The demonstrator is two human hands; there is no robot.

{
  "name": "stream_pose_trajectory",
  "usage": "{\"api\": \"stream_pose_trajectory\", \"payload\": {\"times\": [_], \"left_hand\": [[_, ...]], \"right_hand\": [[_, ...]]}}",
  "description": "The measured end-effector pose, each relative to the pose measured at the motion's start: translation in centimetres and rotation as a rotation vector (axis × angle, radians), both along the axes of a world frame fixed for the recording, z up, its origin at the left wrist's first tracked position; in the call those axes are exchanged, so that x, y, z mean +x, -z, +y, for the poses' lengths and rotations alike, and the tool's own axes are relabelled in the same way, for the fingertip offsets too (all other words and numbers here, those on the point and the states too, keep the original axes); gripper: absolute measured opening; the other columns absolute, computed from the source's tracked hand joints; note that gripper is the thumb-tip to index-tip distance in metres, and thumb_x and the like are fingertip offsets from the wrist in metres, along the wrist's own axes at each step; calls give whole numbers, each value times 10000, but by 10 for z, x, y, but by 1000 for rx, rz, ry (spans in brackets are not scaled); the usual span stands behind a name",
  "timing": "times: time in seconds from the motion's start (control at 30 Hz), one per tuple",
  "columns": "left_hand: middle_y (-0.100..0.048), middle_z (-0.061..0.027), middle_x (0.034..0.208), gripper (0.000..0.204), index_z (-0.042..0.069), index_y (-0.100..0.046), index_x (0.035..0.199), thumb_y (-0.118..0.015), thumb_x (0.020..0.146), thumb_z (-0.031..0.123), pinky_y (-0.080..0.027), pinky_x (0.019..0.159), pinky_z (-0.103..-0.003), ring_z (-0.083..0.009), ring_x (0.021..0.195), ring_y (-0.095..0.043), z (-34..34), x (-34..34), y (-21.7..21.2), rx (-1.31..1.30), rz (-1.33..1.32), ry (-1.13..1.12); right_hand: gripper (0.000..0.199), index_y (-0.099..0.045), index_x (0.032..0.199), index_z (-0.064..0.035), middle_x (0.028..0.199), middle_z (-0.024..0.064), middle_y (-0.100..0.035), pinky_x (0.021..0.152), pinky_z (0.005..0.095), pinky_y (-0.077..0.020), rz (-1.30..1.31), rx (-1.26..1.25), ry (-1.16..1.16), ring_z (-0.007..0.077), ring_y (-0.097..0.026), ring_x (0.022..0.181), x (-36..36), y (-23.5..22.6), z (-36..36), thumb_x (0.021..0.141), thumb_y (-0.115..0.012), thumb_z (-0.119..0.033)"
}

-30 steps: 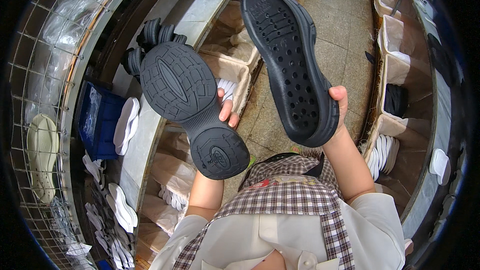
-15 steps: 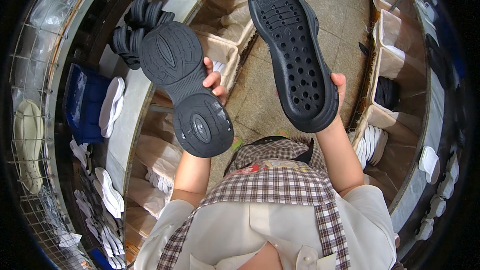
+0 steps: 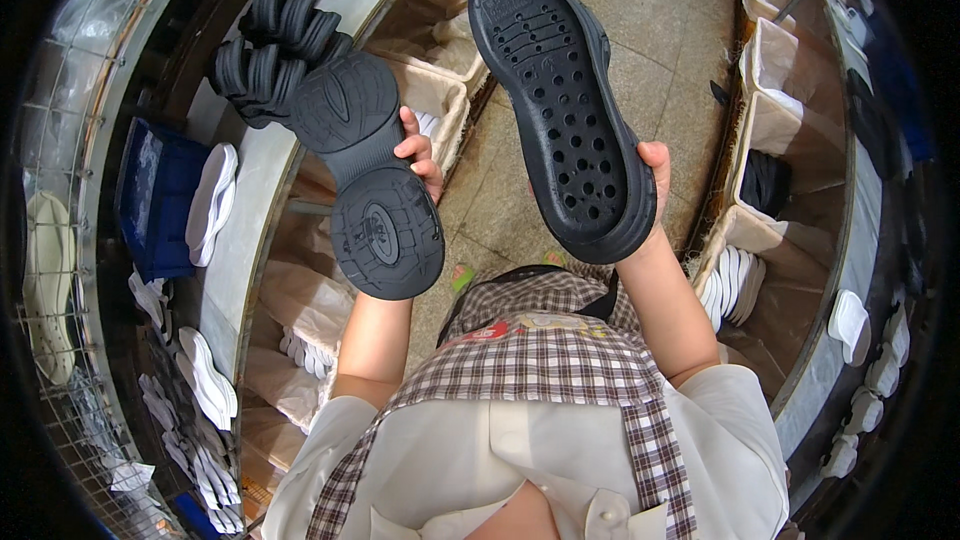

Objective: The person picks up pairs of white and dark-colored slippers from a shelf, turns them over to inspect the soles, and places them into fabric bins. The person also uses a small brush to clean the surface of a white slipper before stacking it with others.

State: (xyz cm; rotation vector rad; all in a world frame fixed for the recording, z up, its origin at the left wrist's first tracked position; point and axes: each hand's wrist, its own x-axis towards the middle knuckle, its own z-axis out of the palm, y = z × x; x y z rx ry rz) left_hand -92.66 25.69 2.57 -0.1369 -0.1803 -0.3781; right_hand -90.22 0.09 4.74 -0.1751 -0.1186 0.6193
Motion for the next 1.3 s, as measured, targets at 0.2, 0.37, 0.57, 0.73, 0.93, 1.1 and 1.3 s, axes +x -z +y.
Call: {"api": "stream_pose_trajectory", "payload": {"times": [0.2, 0.37, 0.57, 0.73, 0.93, 1.1, 1.3], "left_hand": [[-528, -134, 1084, 551, 47, -395, 1306, -600, 858, 295, -491, 799, -375, -297, 924, -537, 9, -4, 6, 160, -15, -32], [-596, -135, 836, 431, -8, -475, 1201, -475, 927, 325, -518, 610, -351, -262, 700, -605, 12, 6, 12, 772, 91, -275], [-513, -98, 1238, 659, 0, -387, 1300, -721, 732, -10, -410, 960, -329, -196, 1108, -511, -18, 9, 15, 1458, -9, -662], [-483, -82, 1245, 975, 11, -350, 1319, -857, 487, 13, -403, 967, -335, -215, 1115, -495, -18, 4, 19, 1619, -178, -746], [-497, -113, 1205, 1057, 1, -353, 1314, -890, 406, 66, -404, 957, -346, -234, 1098, -508, -14, 7, 30, 1792, -219, -766], [-504, -121, 1202, 1008, -10, -359, 1314, -883, 457, 80, -398, 962, -343, -236, 1096, -511, -17, 8, 28, 1833, -280, -865], [-473, -122, 1258, 939, -15, -326, 1339, -824, 545, 42, -392, 975, -338, -233, 1121, -500, -14, 12, 33, 1874, -364, -852]], "right_hand": [[888, -277, 1399, -2, 1342, 257, -399, 949, 476, -465, 26, -65, -65, 375, -486, 1186, -2, 3, -3, 661, -668, -301], [1100, -90, 1469, -40, 1487, 167, -204, 1126, 382, -167, -495, -744, 180, 301, -204, 1383, -5, 13, 5, 509, -612, -166], [1022, -97, 1446, -44, 1472, 195, -162, 1120, 418, -148, -1166, -1137, 124, 341, -144, 1387, -10, 25, 26, 612, -674, -172], [1003, -138, 1430, -65, 1399, 167, -295, 1071, 389, -271, -1059, -1153, 165, 301, -323, 1303, -8, 39, 33, 687, -793, -218], [941, -182, 1412, -68, 1370, 148, -315, 1055, 374, -300, -1150, -1168, 216, 287, -347, 1285, 1, 57, 32, 703, -793, -168], [899, -216, 1400, -70, 1369, 141, -300, 1053, 372, -305, -1174, -1127, 239, 285, -363, 1270, 4, 63, 33, 708, -785, -148], [893, -206, 1399, -71, 1360, 136, -318, 1051, 368, -303, -1180, -1110, 283, 272, -367, 1267, 6, 68, 32, 713, -776, -125]]}}
